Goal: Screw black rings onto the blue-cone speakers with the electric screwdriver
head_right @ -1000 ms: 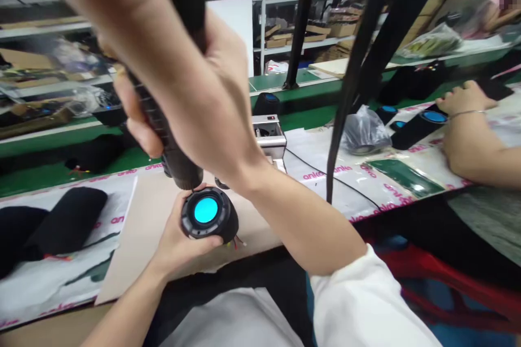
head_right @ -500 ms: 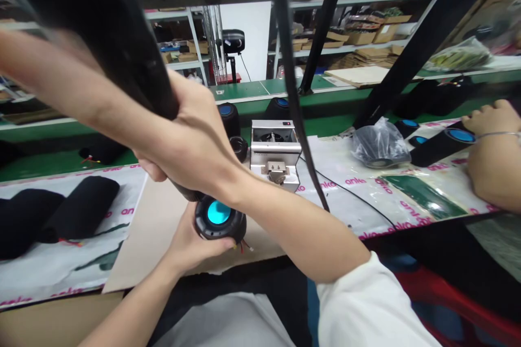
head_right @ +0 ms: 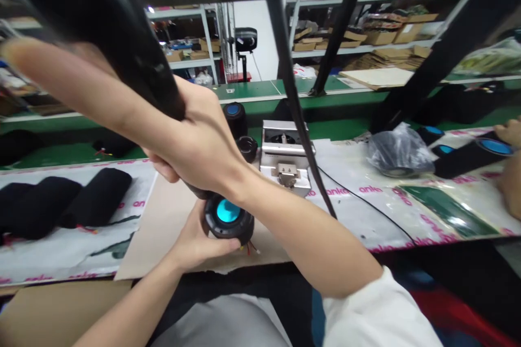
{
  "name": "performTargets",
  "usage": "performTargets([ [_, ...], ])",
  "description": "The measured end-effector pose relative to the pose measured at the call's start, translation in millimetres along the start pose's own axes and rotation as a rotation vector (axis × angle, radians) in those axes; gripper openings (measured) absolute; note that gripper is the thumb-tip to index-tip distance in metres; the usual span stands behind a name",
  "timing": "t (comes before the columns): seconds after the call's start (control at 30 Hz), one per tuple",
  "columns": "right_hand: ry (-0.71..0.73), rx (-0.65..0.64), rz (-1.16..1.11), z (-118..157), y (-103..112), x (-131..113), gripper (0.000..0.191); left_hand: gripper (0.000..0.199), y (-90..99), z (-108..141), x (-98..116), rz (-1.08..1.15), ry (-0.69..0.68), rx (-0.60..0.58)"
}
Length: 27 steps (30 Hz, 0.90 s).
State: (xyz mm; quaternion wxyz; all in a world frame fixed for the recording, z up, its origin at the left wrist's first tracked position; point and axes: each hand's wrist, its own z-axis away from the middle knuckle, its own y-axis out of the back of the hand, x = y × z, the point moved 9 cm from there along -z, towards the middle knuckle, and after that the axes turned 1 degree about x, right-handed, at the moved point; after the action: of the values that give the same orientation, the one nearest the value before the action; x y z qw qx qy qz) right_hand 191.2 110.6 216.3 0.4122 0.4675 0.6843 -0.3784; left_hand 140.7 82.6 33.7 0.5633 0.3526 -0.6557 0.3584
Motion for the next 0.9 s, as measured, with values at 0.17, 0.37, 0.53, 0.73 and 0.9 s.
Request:
performTargets([
  [0.17,0.025,0.015,-0.179,2.8,3.5,-6.7,0.047,0.096,-7.9,-4.5,12.0,0.06,-0.047,-0.054],
  [0.37,0.026,-0.082,-0.201,-0.4,2.4,-2.8,0.048,0.098,-6.5,-7.6,6.4,0.14,-0.059,-0.03],
  [0.53,-0.007,-0.086,-0.235,-4.0,0.3,-2.8,0.054,0.095,-10.0,-8.3,1.2,0.216,-0.071,-0.021],
  [0.73,0.021,-0.091,-0.187,-3.3,0.9,-3.5,0.063,0.103,-6.4,-9.9,7.6,0.204,-0.131,-0.036],
  [0.9,0.018,-0.099,-0.163,-0.9,-9.4,-10.4,0.06,0.121,-6.4,-4.5,-19.7,0.134,-0.109,-0.073],
])
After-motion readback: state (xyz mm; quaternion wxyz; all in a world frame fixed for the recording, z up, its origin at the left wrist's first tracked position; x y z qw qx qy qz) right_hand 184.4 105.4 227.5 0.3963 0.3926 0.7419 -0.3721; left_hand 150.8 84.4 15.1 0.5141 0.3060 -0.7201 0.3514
